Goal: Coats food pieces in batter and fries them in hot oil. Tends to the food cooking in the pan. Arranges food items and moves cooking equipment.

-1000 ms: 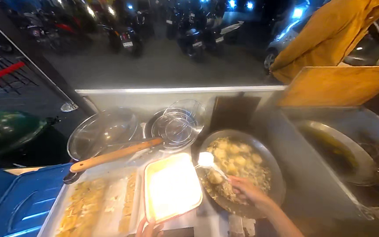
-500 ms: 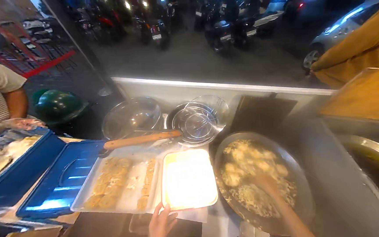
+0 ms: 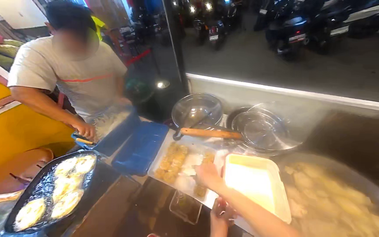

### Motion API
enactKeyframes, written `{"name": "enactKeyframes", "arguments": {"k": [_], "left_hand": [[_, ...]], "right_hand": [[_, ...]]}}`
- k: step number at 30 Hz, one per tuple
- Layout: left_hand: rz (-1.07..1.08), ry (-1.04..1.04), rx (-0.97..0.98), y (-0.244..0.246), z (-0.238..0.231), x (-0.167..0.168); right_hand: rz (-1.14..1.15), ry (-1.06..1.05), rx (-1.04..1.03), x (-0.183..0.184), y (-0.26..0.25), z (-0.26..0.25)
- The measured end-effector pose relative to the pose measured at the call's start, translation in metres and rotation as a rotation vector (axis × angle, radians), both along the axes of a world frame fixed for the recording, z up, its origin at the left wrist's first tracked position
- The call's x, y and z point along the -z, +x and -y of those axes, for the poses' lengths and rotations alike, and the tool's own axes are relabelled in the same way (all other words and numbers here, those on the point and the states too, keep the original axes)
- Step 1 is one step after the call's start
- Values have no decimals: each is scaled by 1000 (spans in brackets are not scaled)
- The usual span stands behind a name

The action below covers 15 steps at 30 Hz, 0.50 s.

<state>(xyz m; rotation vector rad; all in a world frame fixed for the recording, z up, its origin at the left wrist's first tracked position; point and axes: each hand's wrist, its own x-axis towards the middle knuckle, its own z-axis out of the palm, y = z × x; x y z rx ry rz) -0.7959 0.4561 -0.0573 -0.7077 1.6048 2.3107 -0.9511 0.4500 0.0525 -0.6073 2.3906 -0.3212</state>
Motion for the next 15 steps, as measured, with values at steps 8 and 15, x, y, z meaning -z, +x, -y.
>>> {"name": "enactKeyframes", "arguments": {"k": [8,15], "left_hand": [[-82,-25,26,1,7,0],[-63,45,61,-6,7,3]], "right_hand": [[28,116,-76,33,-2,58],[52,253,-115,1,-4,41]]}}
